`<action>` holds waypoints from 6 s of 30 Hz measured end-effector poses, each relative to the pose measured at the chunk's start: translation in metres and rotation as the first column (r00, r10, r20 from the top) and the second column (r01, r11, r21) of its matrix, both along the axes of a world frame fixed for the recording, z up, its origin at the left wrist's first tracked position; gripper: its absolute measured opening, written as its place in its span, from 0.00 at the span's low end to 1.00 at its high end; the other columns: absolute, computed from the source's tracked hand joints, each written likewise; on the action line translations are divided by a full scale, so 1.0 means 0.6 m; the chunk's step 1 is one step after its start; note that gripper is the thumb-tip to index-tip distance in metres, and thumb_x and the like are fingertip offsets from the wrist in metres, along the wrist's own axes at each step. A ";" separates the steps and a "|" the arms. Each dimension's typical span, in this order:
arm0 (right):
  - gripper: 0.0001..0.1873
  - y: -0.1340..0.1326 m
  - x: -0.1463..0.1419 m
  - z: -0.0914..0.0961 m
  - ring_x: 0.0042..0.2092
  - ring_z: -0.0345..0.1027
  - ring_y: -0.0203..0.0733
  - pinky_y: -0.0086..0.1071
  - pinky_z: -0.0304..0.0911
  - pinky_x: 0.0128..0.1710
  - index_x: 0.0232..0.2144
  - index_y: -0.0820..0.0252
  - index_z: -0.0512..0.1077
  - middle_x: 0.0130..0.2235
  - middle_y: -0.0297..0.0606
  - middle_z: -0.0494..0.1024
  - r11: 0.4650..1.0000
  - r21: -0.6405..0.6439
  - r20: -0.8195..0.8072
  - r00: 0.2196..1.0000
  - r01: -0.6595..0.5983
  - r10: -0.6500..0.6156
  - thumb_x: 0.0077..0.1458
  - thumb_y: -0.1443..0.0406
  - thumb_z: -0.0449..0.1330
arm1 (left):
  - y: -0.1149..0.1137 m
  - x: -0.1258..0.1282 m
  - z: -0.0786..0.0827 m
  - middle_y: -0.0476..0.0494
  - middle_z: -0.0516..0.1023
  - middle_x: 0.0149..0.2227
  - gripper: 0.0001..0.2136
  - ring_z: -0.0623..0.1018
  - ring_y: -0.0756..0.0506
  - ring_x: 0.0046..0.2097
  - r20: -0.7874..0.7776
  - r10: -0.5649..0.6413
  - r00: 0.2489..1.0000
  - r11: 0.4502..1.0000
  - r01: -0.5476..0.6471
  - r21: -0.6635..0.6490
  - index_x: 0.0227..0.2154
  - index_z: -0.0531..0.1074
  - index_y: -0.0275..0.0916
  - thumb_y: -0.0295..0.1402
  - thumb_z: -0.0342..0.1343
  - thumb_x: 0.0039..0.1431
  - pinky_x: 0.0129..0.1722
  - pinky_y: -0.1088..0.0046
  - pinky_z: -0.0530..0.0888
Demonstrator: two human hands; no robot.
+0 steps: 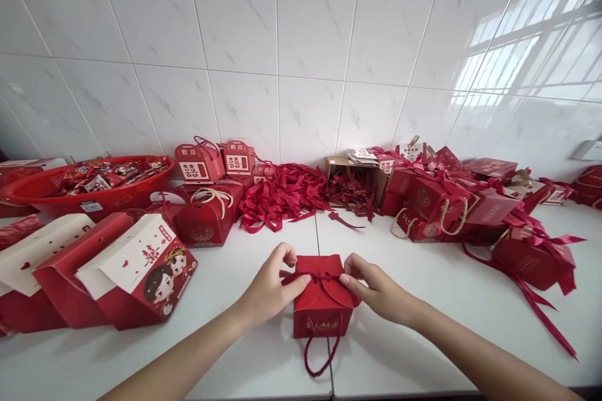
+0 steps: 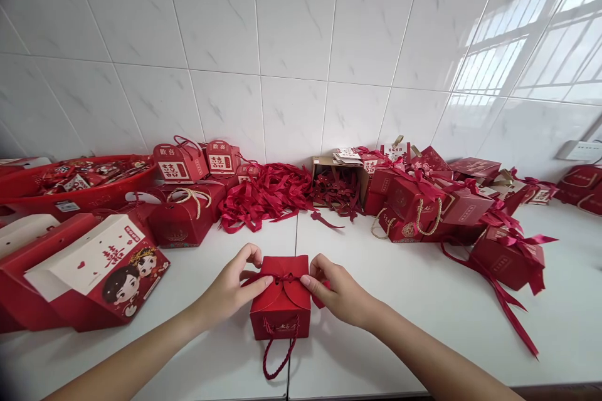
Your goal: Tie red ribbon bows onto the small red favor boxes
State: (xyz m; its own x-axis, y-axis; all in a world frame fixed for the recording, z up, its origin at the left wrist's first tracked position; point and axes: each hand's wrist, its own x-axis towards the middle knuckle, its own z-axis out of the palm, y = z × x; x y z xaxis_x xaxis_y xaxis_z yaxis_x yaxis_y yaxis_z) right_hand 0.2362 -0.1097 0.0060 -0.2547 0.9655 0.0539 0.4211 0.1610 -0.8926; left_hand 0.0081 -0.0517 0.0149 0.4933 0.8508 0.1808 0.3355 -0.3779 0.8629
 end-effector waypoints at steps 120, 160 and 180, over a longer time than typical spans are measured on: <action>0.18 -0.018 -0.068 0.054 0.26 0.65 0.35 0.27 0.58 0.27 0.21 0.61 0.68 0.24 0.36 0.75 0.983 0.144 -0.035 0.994 0.112 -0.108 0.59 0.60 0.52 | -0.011 0.039 0.125 0.45 0.80 0.41 0.21 0.76 0.42 0.49 0.063 -0.213 0.975 0.976 0.210 0.054 0.35 0.79 0.42 0.47 0.43 0.64 0.50 0.67 0.69; 0.10 -0.043 -0.058 0.012 0.46 0.67 0.49 0.42 0.68 0.43 0.32 0.55 0.76 0.41 0.45 0.73 0.829 0.507 0.094 0.941 0.237 -0.326 0.59 0.66 0.55 | -0.069 0.046 -0.016 0.47 0.77 0.28 0.08 0.76 0.46 0.33 0.088 0.163 0.983 0.809 -0.184 0.558 0.34 0.75 0.42 0.25 0.53 0.58 0.35 0.69 0.72; 0.17 -0.038 -0.073 0.016 0.65 0.48 0.50 0.37 0.61 0.55 0.29 0.58 0.77 0.65 0.41 0.53 0.962 -0.192 -0.450 0.854 0.194 -0.262 0.55 0.52 0.59 | -0.044 0.042 -0.004 0.41 0.74 0.44 0.06 0.70 0.39 0.52 0.043 0.087 0.995 0.955 -0.096 0.280 0.31 0.75 0.42 0.38 0.57 0.56 0.54 0.57 0.67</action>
State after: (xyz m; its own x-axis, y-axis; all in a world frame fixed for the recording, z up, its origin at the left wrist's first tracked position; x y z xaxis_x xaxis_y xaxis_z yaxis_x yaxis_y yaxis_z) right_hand 0.1924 -0.1327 0.0155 -0.0039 0.9997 -0.0236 -0.0410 -0.0238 -0.9989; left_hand 0.0332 -0.0780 0.0123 0.4067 0.8047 0.4325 0.3555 -0.5755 0.7365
